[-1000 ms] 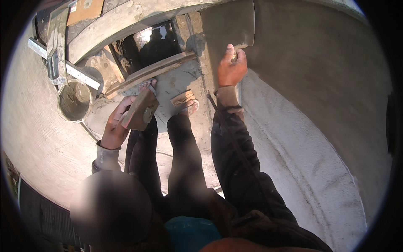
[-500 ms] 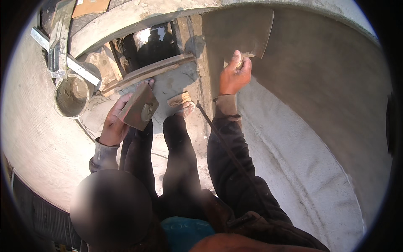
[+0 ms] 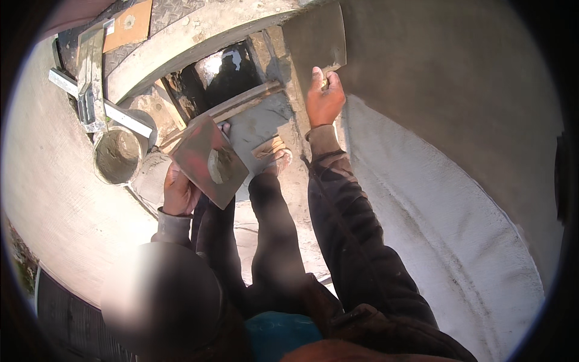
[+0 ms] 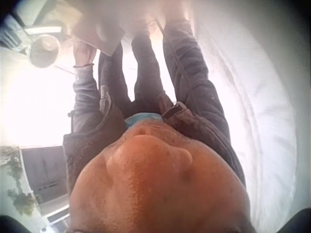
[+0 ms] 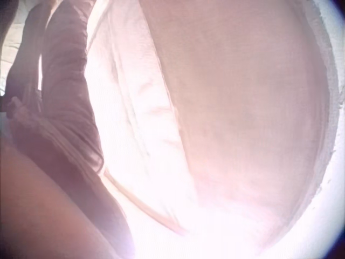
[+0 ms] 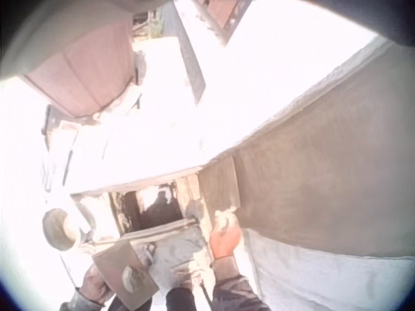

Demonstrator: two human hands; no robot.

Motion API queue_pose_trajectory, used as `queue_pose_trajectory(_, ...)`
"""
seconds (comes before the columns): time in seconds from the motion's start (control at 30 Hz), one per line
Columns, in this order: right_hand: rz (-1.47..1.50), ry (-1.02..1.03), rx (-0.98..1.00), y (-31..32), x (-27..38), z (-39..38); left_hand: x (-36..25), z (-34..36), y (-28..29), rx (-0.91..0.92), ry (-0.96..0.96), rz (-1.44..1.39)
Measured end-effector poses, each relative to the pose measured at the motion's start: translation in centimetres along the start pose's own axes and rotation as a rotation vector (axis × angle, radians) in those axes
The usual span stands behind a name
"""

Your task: The person smooths a freshly plastered wall with a float, then scoops wet plaster from a bucket and applies it to the wall with a trowel, smoothing the surface repeatedly.

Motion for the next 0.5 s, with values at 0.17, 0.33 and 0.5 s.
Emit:
queue_pose_trajectory(0.17, 0.029, -0.013, -0.007, 1.1, -0.1, 0.9, 0.3, -0.5, 0.9, -0.048, 0.070, 0.014)
queue_pose_trajectory(0.33, 0.062, -0.028, -0.021, 2.2, -0.2, 1.5, 0.4, -0.9, 0.3, -0.052, 0.083, 0.022)
queue_pose_trajectory(0.5, 0.124, -0.034, -0.108, 3.0, 1.6, 0.8, 0.0, -1.0, -0.2, -0.071, 0.067, 0.039)
Point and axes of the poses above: each hand's wrist, its own z-axis towards the middle knuckle, its own y-axis out of the back of the hand, x = y × z, the point moved 4 cm from there along z, towards the middle knuckle, and after that the axes turned 10 degrees about y, right-handed, at the moved point
